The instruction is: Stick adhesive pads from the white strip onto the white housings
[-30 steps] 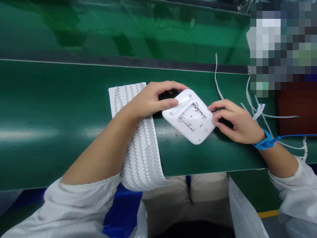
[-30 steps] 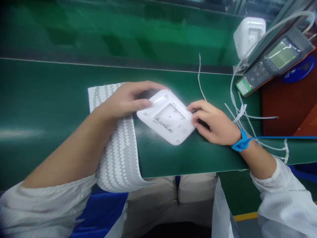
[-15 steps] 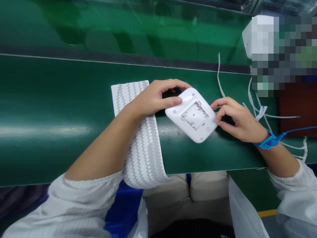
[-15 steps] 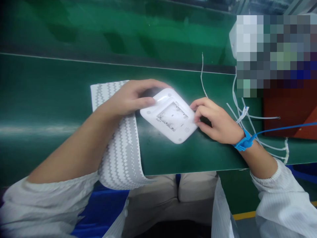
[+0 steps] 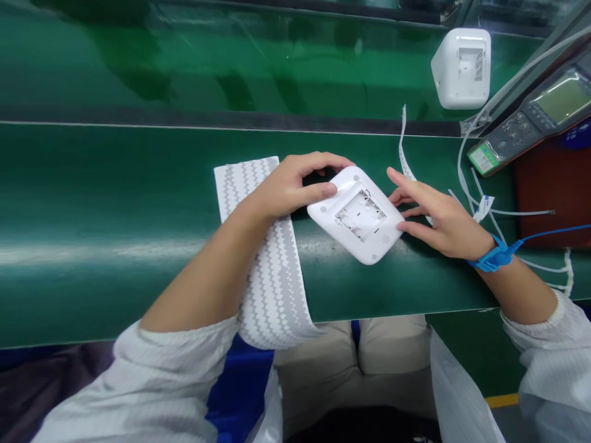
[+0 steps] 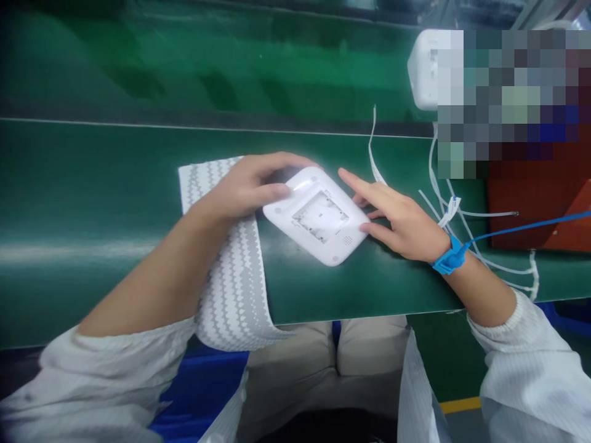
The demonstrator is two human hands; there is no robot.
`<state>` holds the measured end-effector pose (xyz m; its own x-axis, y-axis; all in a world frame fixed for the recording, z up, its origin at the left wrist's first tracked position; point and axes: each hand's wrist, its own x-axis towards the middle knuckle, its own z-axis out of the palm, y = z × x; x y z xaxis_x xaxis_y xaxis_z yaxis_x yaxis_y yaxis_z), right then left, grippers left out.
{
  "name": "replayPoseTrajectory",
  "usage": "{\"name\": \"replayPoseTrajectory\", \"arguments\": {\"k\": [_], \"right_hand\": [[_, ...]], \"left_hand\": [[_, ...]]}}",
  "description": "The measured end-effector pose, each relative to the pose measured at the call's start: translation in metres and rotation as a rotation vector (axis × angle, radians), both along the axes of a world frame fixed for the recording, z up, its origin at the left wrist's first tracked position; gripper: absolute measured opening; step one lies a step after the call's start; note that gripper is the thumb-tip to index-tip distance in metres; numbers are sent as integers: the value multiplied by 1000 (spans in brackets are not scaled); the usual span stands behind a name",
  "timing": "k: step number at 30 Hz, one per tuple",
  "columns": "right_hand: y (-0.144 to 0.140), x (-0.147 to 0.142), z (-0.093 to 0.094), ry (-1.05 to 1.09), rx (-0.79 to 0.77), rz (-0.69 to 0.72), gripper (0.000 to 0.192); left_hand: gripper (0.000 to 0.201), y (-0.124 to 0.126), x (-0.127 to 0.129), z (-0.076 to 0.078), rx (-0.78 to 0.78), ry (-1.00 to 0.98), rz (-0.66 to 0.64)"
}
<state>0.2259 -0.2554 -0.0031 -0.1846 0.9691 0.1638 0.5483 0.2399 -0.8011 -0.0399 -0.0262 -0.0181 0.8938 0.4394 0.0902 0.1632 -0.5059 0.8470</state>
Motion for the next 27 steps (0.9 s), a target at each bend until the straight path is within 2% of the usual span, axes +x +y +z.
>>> {"name": "replayPoseTrajectory", "arguments": {"k": [8, 13, 16, 22, 25, 27], "right_hand": [[1, 6, -4, -9, -75, -4, 79], [6, 14, -9, 61, -154, -34, 84], [12, 21, -12, 87, -162, -3, 85], [19, 32, -12, -4, -164, 52, 75], [20, 32, -8, -27, -201, 38, 74], [21, 33, -7, -14, -239, 26, 75]], "left_hand": [[74, 6, 1, -11, 9, -38, -29], [68, 4, 3, -10, -29, -38, -40], [65, 2, 5, -8, -35, -27, -46], [66, 2, 12, -10, -46, -53, -56], [70, 4, 13, -10, -44, -12, -78], [81, 6, 11, -9, -60, 22, -120]]}}
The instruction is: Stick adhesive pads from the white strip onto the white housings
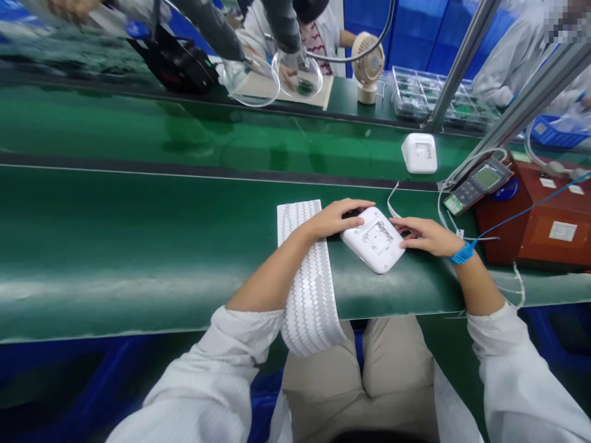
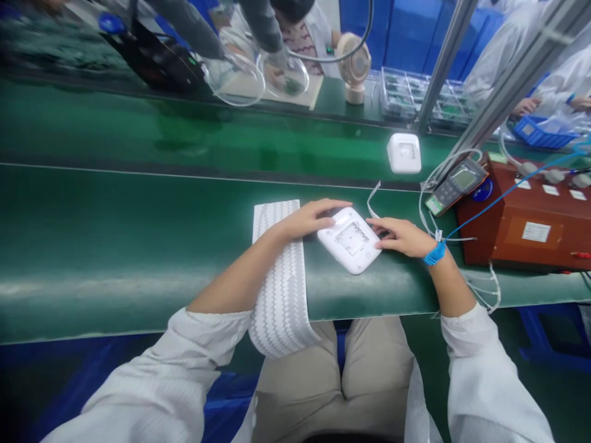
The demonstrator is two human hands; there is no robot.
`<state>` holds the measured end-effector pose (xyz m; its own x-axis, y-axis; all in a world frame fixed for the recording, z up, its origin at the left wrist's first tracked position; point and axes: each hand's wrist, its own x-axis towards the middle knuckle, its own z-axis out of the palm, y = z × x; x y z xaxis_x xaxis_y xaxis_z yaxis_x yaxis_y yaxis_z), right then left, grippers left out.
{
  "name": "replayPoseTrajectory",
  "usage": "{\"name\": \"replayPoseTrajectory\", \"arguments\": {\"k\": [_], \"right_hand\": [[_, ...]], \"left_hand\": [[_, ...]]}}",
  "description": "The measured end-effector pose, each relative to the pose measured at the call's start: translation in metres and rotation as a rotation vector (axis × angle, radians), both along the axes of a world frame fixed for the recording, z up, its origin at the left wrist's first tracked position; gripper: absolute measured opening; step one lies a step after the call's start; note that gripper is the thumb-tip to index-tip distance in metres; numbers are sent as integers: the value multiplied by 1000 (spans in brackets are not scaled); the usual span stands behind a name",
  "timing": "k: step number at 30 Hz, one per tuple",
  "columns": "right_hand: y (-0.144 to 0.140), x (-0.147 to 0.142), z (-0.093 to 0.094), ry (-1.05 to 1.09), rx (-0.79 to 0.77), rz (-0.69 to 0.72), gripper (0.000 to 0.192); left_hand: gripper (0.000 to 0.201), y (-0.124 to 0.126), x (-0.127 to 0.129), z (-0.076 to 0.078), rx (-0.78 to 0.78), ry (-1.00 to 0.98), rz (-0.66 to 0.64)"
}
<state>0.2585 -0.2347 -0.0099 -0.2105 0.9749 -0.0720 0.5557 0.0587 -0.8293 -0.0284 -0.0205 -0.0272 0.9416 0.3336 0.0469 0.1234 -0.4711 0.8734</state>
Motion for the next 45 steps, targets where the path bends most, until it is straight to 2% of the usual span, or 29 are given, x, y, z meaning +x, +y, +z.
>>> {"name": "replayPoseTrajectory", "arguments": {"k": [4, 8, 14, 18, 23, 29, 34, 37, 41, 45], "right_hand": [[-1, -1, -7, 42, -45, -53, 77], [-7, -9, -21, 59, 42, -228, 67], [3, -29, -19, 53, 135, -408, 46], [34, -47, -18, 136, 122, -445, 45], [59, -65, -31, 306, 64, -466, 54], [57, -65, -30, 387, 54, -453, 51], [57, -70, -33, 393, 86, -481, 46], [57, -74, -39, 406, 108, -521, 45], [57, -72, -45, 469, 96, -549, 51], [58, -67, -46, 548, 75, -575, 52]], "left_hand": [[112, -1, -4, 3, -13, 56, -78], [126, -8, -4, 5, 47, 115, -67], [118, -14, -3, 8, 27, 73, -87], [112, -15, -3, 7, -4, 34, -107], [109, -16, -4, 8, -39, 24, -119], [114, -11, -3, 1, -34, 34, -124], [139, -10, 0, -3, 13, 28, -180], [139, -13, 0, -2, -6, 6, -185], [131, -14, -5, -1, -39, -23, -142], [130, -8, -12, -2, 10, -9, 5]]}}
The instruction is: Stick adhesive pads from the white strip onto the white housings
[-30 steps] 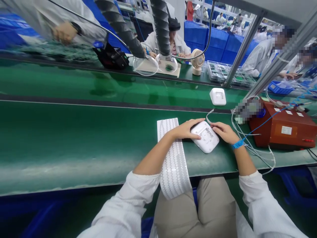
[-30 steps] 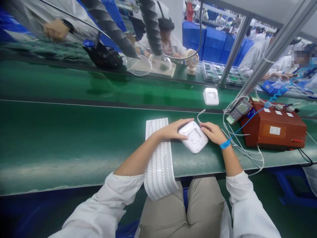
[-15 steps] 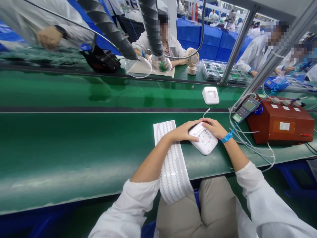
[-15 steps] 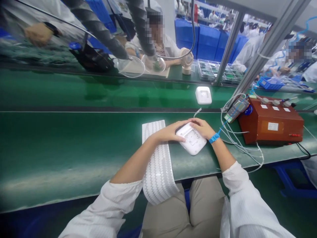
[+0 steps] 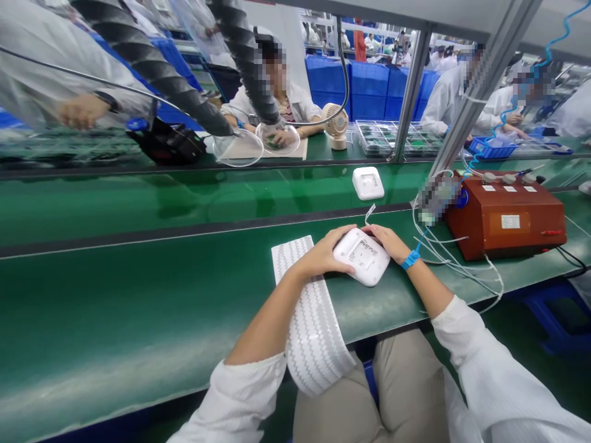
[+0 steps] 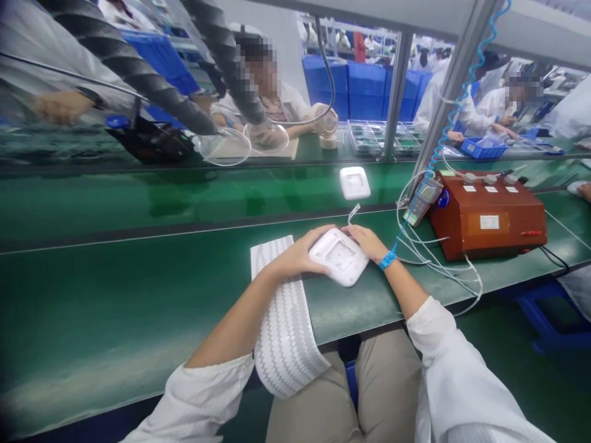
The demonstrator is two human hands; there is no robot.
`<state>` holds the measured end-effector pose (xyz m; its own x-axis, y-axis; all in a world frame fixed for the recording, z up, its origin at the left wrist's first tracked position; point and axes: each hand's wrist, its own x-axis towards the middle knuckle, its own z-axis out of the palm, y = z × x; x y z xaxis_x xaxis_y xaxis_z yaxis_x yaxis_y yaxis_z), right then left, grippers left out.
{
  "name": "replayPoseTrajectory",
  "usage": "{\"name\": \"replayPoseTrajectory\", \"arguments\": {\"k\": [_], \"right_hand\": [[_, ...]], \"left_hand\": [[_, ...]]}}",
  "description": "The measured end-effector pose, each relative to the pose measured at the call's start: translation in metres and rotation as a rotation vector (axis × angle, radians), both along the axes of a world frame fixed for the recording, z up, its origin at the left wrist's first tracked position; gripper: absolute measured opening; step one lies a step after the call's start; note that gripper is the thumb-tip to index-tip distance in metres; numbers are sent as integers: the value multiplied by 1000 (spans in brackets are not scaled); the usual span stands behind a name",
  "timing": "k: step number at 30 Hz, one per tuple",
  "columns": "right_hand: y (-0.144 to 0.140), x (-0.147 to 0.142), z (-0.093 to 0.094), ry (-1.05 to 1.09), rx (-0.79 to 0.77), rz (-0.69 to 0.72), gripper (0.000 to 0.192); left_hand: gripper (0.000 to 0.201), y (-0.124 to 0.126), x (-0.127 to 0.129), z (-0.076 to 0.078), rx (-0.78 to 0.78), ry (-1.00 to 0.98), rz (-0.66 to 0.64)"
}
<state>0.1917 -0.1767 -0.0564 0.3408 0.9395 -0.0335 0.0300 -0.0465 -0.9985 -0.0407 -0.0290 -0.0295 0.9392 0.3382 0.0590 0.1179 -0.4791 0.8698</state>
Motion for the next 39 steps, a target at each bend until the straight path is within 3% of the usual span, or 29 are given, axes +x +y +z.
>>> {"name": "replayPoseTrajectory", "arguments": {"k": [6, 11, 14, 16, 21, 23, 31, 39], "right_hand": [[-1, -2, -1, 168, 18, -23, 58], [0, -15, -6, 328, 22, 6, 63], [2, -19, -11, 373, 52, -23, 65], [5, -19, -14, 375, 96, -70, 66], [25, 1, -13, 264, 300, -289, 62], [41, 20, -9, 176, 376, -392, 59], [113, 99, -9, -212, 384, -760, 61], [166, 131, -13, -443, 241, -923, 72]], "left_hand": [[124, 12, -4, -2, -37, -149, 237], [133, 13, 0, -6, -61, -252, 343], [126, 12, 7, -14, -36, -333, 363], [113, 13, 13, -20, -145, -461, 415], [72, 27, 22, -32, -831, -653, 682], [60, 33, 21, -32, -1006, -699, 717], [55, 38, 20, -24, -1244, -726, 677], [48, 36, 17, -17, -1320, -691, 682]]}}
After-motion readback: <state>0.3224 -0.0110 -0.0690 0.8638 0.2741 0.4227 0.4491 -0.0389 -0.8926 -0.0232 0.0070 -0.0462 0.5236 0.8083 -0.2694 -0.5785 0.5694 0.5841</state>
